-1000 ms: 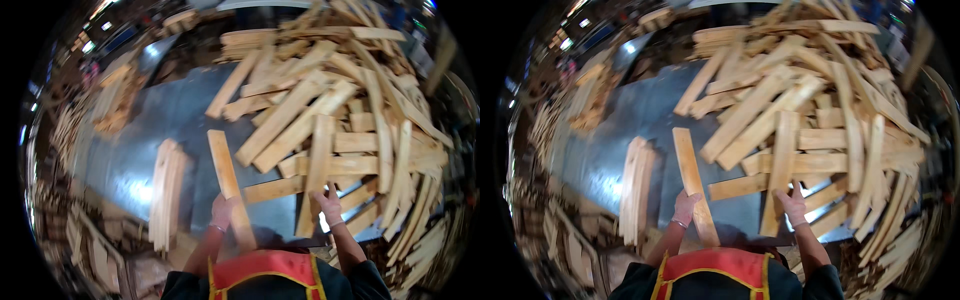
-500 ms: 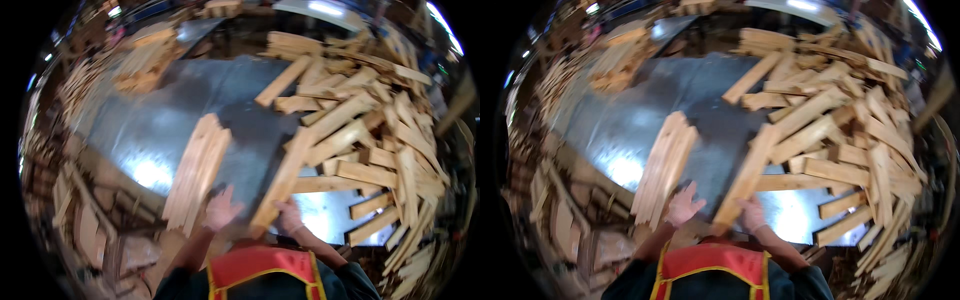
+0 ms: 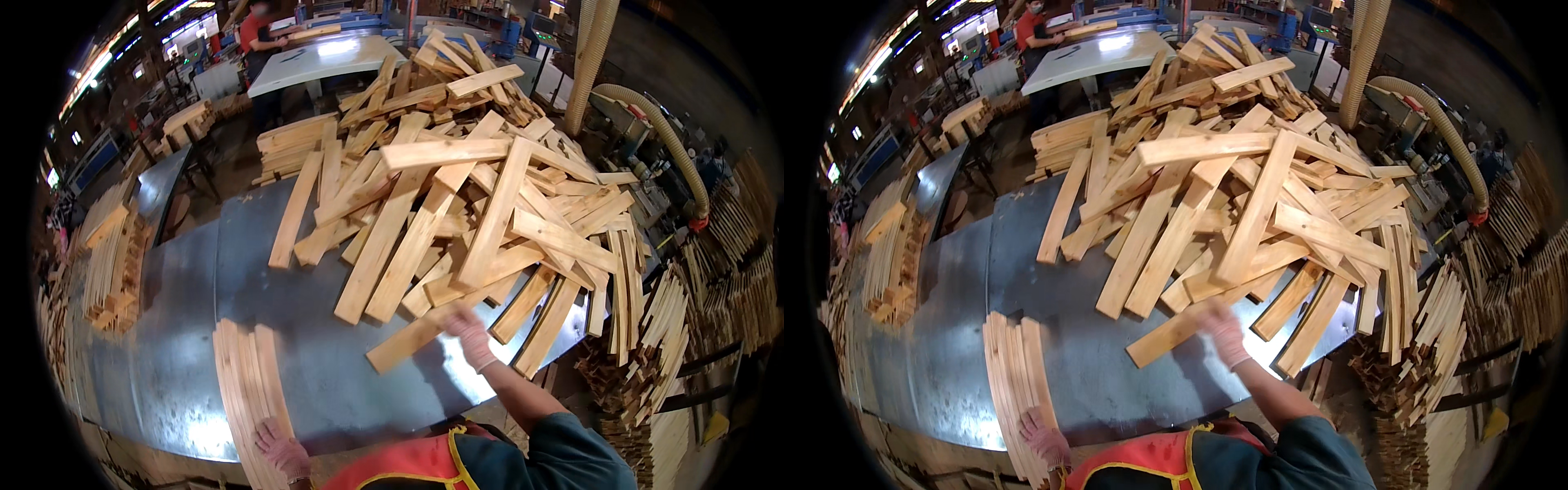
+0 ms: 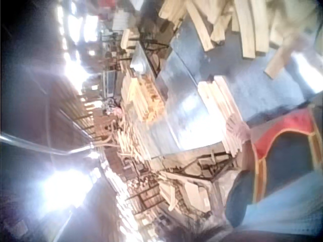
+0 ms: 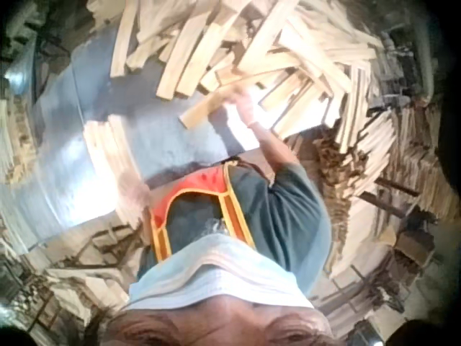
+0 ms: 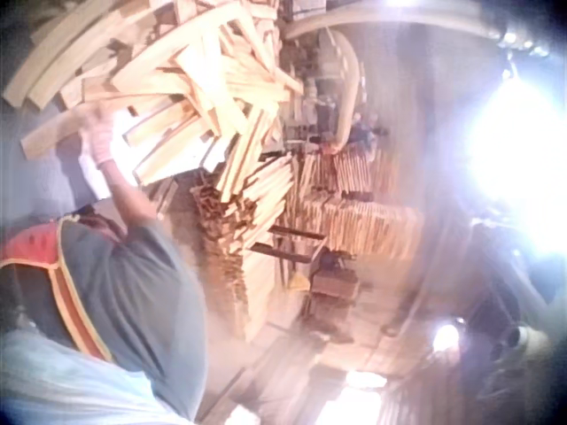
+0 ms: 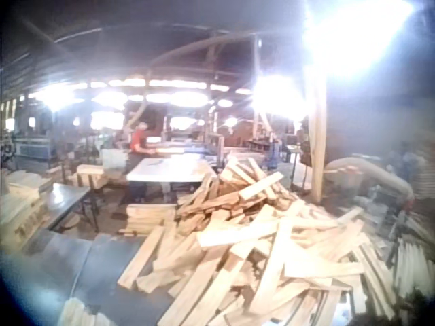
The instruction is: The person repeatedly picks up wooden planks from a large pile on a metal table and stacks them into a neat, aligned pile. The person handles the planks one by one, aligning them carefully to form a uniform stack.
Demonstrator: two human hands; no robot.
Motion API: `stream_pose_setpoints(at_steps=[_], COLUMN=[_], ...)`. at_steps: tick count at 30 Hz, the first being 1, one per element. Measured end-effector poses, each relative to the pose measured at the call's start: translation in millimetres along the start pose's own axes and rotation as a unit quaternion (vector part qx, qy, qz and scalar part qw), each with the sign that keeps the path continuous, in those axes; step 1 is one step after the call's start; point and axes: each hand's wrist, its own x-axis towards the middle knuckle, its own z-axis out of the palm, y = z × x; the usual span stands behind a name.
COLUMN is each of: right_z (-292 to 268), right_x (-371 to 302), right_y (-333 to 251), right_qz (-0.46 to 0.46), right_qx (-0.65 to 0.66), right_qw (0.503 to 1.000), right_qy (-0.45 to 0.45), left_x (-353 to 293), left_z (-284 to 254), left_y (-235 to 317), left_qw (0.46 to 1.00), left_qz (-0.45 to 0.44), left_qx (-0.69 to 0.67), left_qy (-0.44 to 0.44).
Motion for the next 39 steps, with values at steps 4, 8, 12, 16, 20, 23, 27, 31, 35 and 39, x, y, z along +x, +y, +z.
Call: stream_pose_setpoints(at_steps=[4, 8, 12, 16, 20, 23, 27, 31, 35, 39], right_z=[-66.6, -76.6, -52.7, -42.4, -47.7, -23.8, 8.4, 27.7, 63.0, 90.8], right_x=[88.4, 153.1, 151.6, 95.0, 78.5, 68.8, 21.6, -28.6, -74.6, -86.0], right_y=[-93.8, -112.2, -79.3, -43.7, -17.2, -30.9, -57.3, 6.1, 29.3, 27.4], right_qz=[-0.227, -0.126, -0.228, -0.11, 0.004, 0.005, 0.096, 0.034, 0.099, 0.073], right_qx=[-0.294, -0.459, -0.525, -0.201, -0.057, -0.055, 0.11, 0.054, -0.012, -0.204], right_qw=[0.9, 0.842, 0.792, 0.968, 0.998, 0.998, 0.988, 0.989, 0.941, 0.876], right_qy=[0.23, 0.254, 0.214, 0.102, -0.015, 0.006, -0.06, -0.133, -0.323, -0.431], left_x=[31.5, 66.2, 88.6, 123.3, 126.3, 101.6, 85.4, 63.8, 41.3, 12.2], left_z=[-37.5, -48.1, -103.6, -130.9, -107.3, -125.4, -86.4, -95.4, -152.0, -139.2], left_y=[51.4, 148.0, 251.1, 324.2, 400.4, 426.2, 402.6, 320.2, 232.9, 147.4], left_qw=[0.998, 0.986, 0.925, 0.907, 0.882, 0.766, 0.518, 0.528, 0.831, 0.792], left_qz=[-0.021, 0.138, 0.271, 0.264, 0.3, 0.188, 0.052, 0.008, 0.224, 0.074], left_qx=[0.034, -0.084, -0.266, -0.321, -0.302, -0.49, -0.678, -0.703, -0.406, -0.524], left_qy=[-0.044, -0.049, 0.022, -0.065, -0.203, -0.371, -0.52, -0.476, -0.307, -0.304])
